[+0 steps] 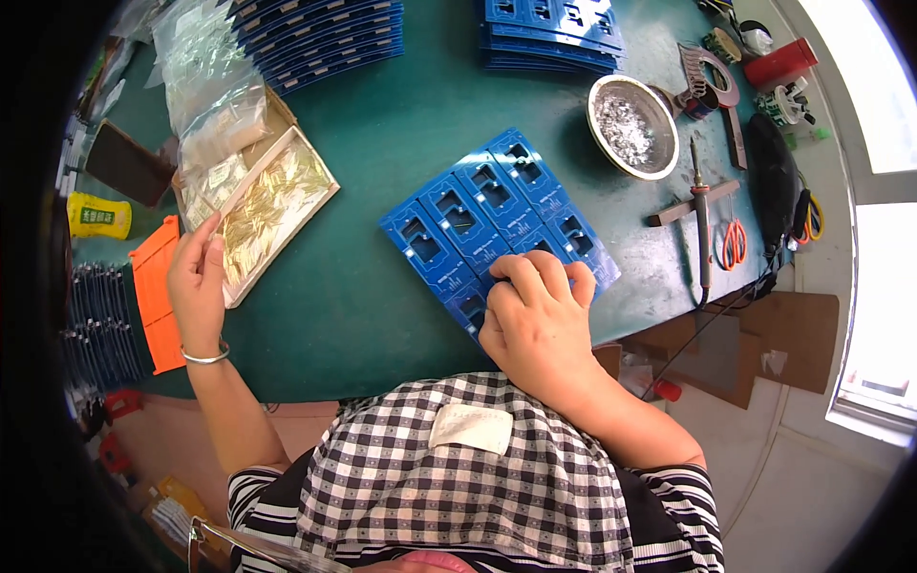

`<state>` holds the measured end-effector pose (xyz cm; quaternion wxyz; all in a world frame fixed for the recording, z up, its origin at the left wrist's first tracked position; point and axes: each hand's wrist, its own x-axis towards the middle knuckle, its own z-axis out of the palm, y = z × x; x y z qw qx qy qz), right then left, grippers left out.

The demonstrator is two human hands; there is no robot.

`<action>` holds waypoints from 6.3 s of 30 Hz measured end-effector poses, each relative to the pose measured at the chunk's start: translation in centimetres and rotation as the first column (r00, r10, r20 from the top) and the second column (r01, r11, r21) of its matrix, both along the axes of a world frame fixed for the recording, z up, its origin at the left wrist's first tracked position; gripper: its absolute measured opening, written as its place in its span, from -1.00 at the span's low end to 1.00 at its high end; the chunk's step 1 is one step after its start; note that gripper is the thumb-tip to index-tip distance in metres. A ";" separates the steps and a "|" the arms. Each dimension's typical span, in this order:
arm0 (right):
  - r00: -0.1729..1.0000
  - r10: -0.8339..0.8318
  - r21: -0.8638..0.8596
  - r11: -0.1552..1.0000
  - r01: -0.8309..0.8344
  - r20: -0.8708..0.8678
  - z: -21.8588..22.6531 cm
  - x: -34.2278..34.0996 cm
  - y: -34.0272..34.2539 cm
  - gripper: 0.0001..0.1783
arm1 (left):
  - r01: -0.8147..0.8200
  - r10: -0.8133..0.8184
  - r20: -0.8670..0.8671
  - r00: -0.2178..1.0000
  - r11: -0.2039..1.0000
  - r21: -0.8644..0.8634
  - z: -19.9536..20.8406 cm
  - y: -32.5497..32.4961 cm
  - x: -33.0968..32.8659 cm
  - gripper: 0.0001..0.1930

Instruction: The person inserts metal pins into slots on a circuit board panel by hand, solders the connections using a soldering iron and solder wire, and stacks the completed board.

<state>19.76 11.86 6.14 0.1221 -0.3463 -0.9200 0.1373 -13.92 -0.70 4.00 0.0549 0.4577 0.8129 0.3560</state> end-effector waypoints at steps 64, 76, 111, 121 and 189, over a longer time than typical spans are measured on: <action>0.963 0.232 0.077 0.967 -0.244 0.138 -0.8 4.3 -0.5 -0.34 | 0.197 -0.187 0.330 0.925 0.980 0.005 -0.6 8.8 -1.0 -0.84; 0.979 0.201 0.015 0.980 -0.201 0.021 -0.9 4.7 0.0 -0.41 | 0.025 -0.079 0.778 0.624 0.996 0.081 -1.1 7.3 -2.7 -0.83; 0.907 0.003 -0.270 0.954 -0.129 -0.422 -1.5 3.3 0.1 -0.80 | 0.542 -0.464 0.701 0.541 0.830 0.131 1.0 5.5 19.4 -0.70; 0.911 -0.134 -0.264 0.964 0.029 -0.389 -1.4 4.1 1.5 -0.87 | 0.585 -0.549 0.575 0.606 0.798 0.146 0.4 5.7 19.1 -0.76; 0.952 -0.038 -0.107 0.994 0.006 -0.305 -3.0 3.9 -1.2 -0.84 | 0.216 -0.142 0.982 -0.125 0.962 0.166 -0.7 2.1 18.2 -0.94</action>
